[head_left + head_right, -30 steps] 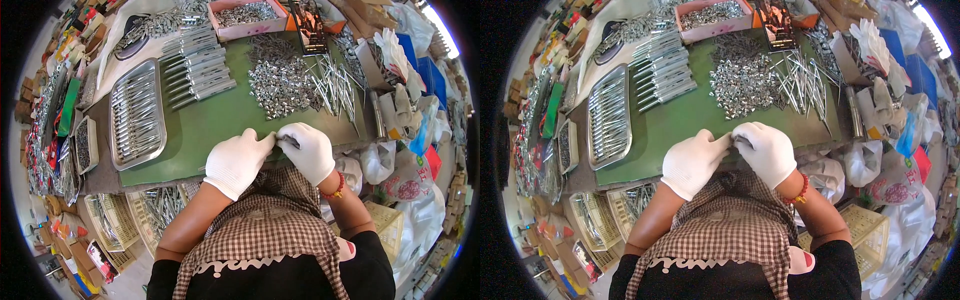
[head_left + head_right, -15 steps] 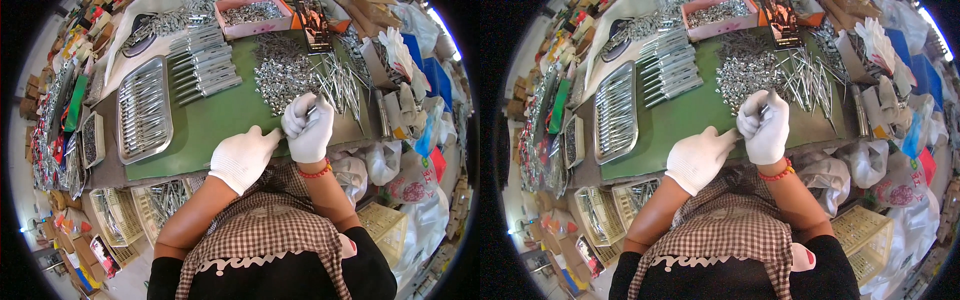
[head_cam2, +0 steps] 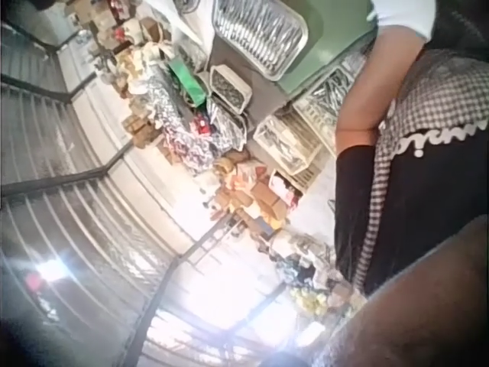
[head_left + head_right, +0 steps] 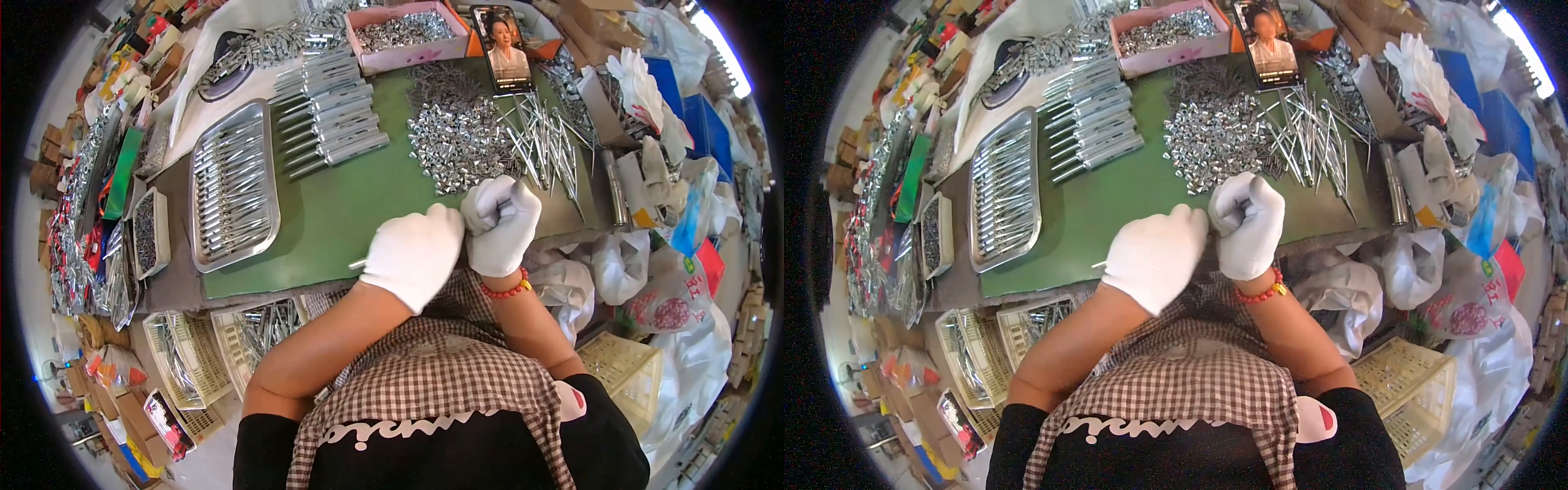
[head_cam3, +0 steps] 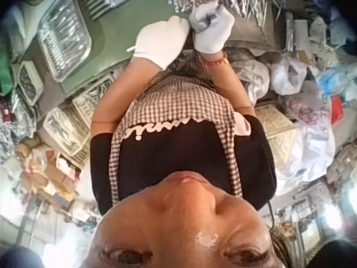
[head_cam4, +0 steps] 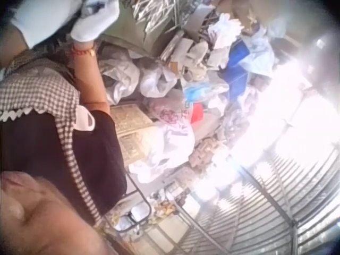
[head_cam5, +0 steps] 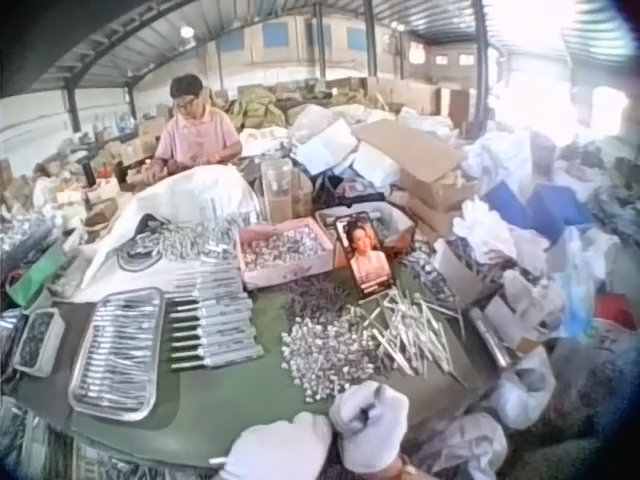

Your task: The recorder is assembling small metal hardware components by inserting pins and metal pieces into brackets on a workbench.

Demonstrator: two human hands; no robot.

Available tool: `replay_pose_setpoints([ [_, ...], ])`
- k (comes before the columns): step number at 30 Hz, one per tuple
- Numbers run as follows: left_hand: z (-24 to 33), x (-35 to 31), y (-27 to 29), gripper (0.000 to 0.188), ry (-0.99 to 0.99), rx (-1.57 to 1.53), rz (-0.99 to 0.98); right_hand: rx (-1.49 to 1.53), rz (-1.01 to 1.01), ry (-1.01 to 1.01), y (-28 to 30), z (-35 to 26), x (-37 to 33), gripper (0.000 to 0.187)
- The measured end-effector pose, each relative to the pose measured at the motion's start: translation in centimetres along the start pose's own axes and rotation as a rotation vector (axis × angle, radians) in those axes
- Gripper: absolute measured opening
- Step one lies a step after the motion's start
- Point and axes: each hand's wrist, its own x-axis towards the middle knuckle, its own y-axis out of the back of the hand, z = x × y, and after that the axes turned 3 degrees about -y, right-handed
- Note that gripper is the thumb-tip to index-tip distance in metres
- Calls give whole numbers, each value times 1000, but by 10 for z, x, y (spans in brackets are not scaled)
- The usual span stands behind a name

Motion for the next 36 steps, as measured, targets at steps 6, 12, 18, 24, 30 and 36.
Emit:
replay_pose_setpoints([
  [6, -44, -121, -13, 20, 305, -99, 419, 82, -9, -37, 12, -6, 0, 49],
  [12, -66, -277, -67, 23, 873, 122, 152, -3, -14, -117, 6, -6, 3, 48],
  [18, -63, -144, -8, 24, 368, 101, 511, -49, 46, -151, 7, -4, 2, 37],
  [24, -99, 4, 7, 25, 138, -24, 407, -307, 21, -282, 4, -9, -2, 17],
  [30, -105, 25, -3, 23, 217, 69, 268, -391, -22, -301, 4, -15, -8, 14],
  [36, -101, 12, -13, 17, 50, -86, 422, -546, -149, -150, 3, -18, -8, 21],
])
